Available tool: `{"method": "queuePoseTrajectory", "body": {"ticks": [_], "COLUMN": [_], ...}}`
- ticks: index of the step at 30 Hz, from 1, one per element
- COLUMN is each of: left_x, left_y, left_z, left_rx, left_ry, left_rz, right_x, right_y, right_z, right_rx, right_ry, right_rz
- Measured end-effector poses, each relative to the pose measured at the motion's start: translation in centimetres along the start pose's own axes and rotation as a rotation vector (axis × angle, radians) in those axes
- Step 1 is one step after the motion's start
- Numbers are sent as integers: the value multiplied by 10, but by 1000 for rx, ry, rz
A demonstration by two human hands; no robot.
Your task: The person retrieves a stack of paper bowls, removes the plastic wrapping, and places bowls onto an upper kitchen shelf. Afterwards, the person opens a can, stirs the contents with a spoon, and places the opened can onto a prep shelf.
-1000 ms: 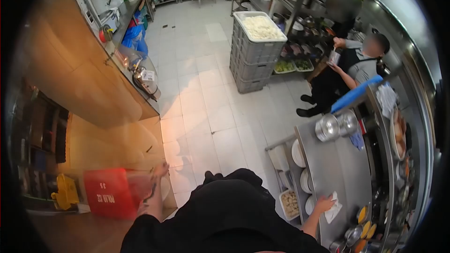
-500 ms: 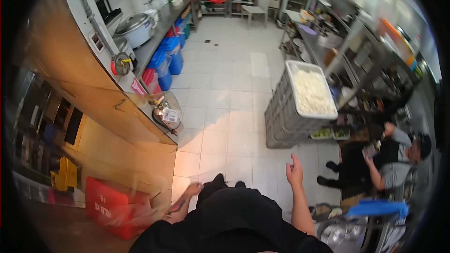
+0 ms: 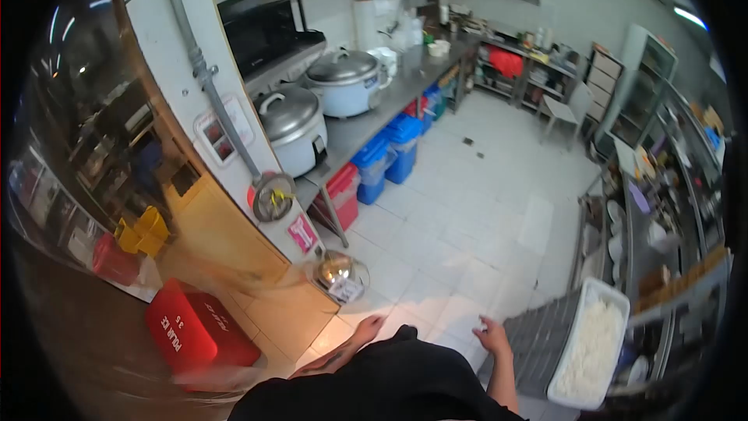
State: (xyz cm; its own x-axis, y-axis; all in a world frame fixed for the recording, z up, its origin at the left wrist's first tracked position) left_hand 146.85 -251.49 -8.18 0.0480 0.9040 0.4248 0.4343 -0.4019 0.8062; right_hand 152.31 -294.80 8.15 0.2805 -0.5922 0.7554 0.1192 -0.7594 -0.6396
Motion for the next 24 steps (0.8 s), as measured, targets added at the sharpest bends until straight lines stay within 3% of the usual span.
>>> {"method": "queuePoseTrajectory", "body": {"ticks": [2, 4, 7, 9, 10, 14, 17, 19, 21, 22, 24], "left_x": [2, 22, 64, 113, 137, 248, 351, 434, 519, 559, 634], "left_y": [135, 266, 415, 495, 523, 599, 656, 694, 726, 743, 773], "left_z": [81, 132, 192, 208, 223, 291, 299, 300, 285, 270, 229], "left_rx": [-278, -368, -611, -656, -772, -994, -1017, -1070, -998, -1083, -1031], "left_ry": [18, -39, -13, 66, 144, 490, 718, 890, 1096, 1196, 1423], "left_rz": [-47, -96, -305, -187, -130, -67, 47, 122, 263, 376, 763], "right_x": [3, 15, 47, 64, 70, 73, 138, 135, 140, 144, 145], "right_y": [11, 39, 82, 106, 141, 217, 67, 52, 1, -27, -89], "right_z": [29, 59, 108, 150, 176, 317, 415, 498, 570, 600, 645], "right_rx": [-82, -129, -85, -97, -73, 14, -5, 129, 475, 497, 702], "right_ry": [-23, 41, 263, 291, 316, 314, 82, 55, -69, -84, -140], "right_rz": [255, 66, 141, 191, 151, 138, 219, 249, 69, 71, 32]}}
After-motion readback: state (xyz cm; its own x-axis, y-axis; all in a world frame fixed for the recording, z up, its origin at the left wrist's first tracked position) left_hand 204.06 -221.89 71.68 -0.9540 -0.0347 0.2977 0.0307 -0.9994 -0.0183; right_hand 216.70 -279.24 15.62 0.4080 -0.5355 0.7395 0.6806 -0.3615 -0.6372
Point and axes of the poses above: each hand's wrist, its own z-axis towards the middle knuckle, its own x-axis out of the back of the hand, y = z × x, the point moved 2 cm from there along z, towards the middle knuckle, and after that the axes turned 9 degrees about x, right-handed, at the moved point
